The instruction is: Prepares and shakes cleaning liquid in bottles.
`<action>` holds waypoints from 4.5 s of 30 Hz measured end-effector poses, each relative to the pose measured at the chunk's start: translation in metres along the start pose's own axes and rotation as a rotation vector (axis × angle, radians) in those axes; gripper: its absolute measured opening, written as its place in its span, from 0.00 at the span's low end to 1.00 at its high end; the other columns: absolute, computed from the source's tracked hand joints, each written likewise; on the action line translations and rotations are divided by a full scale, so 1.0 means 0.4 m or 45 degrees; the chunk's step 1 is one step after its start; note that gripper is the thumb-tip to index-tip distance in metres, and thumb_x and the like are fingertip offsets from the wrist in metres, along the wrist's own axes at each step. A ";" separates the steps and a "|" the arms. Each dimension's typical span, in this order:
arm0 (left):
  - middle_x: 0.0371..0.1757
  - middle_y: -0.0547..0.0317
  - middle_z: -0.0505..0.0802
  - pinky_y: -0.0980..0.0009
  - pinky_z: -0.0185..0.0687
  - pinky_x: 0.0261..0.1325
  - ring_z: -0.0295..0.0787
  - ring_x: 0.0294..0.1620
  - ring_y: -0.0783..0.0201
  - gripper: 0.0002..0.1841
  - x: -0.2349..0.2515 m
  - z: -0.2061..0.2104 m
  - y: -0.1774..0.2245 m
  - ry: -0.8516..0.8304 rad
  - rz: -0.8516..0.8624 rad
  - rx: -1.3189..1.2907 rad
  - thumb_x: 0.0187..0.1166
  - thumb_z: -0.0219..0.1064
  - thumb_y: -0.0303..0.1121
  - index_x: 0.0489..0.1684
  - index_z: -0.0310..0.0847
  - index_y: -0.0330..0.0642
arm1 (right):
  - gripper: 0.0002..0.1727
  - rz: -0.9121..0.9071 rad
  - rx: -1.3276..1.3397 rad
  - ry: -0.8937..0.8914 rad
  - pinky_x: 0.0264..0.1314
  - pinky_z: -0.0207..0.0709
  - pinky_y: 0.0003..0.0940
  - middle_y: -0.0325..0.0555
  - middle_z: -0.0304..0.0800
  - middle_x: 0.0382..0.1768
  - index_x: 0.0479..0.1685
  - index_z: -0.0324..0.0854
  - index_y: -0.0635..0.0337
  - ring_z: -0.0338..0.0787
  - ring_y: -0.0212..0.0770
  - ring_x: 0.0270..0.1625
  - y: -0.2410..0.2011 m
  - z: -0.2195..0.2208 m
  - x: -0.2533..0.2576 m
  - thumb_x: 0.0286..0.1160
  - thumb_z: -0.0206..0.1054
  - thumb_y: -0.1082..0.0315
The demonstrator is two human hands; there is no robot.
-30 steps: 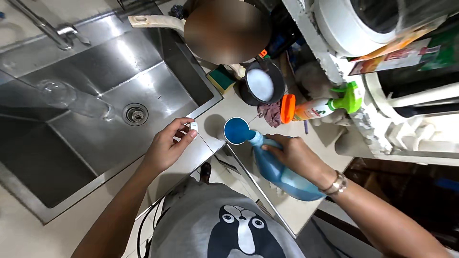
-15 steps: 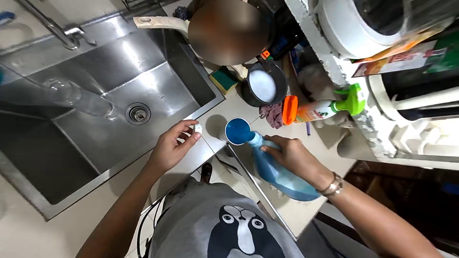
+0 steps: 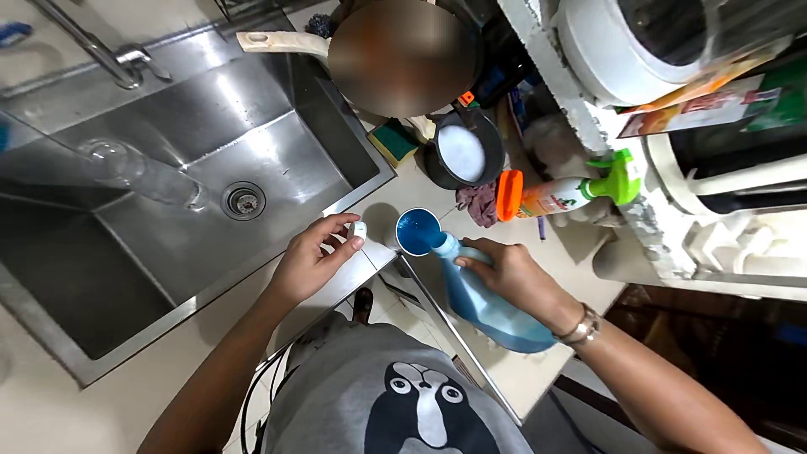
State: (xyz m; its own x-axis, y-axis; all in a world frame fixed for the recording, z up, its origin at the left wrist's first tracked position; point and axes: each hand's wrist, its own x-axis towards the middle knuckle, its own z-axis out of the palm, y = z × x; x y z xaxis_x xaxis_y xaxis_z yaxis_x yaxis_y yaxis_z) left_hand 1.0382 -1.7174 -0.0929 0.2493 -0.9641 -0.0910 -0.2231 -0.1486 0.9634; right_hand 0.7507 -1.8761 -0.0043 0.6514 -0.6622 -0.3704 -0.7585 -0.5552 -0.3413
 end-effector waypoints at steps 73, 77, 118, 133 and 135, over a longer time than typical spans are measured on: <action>0.52 0.59 0.95 0.67 0.82 0.68 0.90 0.58 0.70 0.17 0.138 0.501 0.550 -0.798 0.855 0.405 0.74 0.77 0.41 0.54 0.89 0.40 | 0.11 -0.361 1.037 1.091 0.53 0.87 0.20 0.38 0.96 0.43 0.50 0.89 0.67 0.92 0.19 0.44 0.251 0.093 -0.274 0.74 0.72 0.70; 0.59 0.48 0.89 0.54 0.80 0.63 0.85 0.61 0.54 0.25 0.152 0.522 0.546 -0.512 0.708 0.611 0.65 0.83 0.44 0.60 0.88 0.43 | 0.12 -0.348 1.074 1.129 0.49 0.88 0.24 0.40 0.96 0.40 0.50 0.89 0.68 0.92 0.22 0.40 0.293 0.095 -0.275 0.78 0.71 0.68; 0.39 0.68 0.97 0.71 0.91 0.45 0.94 0.39 0.74 0.40 0.161 0.809 0.090 -1.300 -0.302 -0.648 0.65 0.61 0.80 0.57 0.85 0.53 | 0.09 -0.116 1.844 1.658 0.13 0.66 0.16 0.29 0.73 0.13 0.40 0.83 0.52 0.68 0.21 0.11 0.383 0.165 -0.601 0.89 0.60 0.62; 0.43 0.57 0.96 0.70 0.92 0.41 0.96 0.42 0.64 0.29 -0.053 1.095 0.460 -1.457 -0.567 -0.627 0.95 0.33 0.55 0.54 0.80 0.49 | 0.22 0.541 2.395 2.349 0.57 0.83 0.28 0.45 0.84 0.51 0.71 0.69 0.62 0.86 0.31 0.53 0.545 0.409 -0.791 0.98 0.34 0.62; 0.44 0.57 0.96 0.68 0.93 0.46 0.96 0.45 0.64 0.29 -0.061 1.111 0.486 -1.520 -0.574 -0.704 0.94 0.34 0.55 0.54 0.81 0.49 | 0.22 0.532 2.397 2.465 0.52 0.85 0.27 0.41 0.87 0.46 0.65 0.72 0.58 0.88 0.29 0.49 0.540 0.390 -0.826 0.98 0.34 0.59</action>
State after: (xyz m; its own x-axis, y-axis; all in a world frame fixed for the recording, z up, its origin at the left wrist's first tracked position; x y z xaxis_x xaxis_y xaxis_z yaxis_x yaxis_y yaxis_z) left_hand 0.5699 -1.8205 -0.0156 -0.8098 -0.5011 -0.3051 0.1277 -0.6582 0.7420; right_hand 0.3749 -1.6989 -0.0904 -0.7623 -0.5889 -0.2686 0.5459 -0.3620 -0.7556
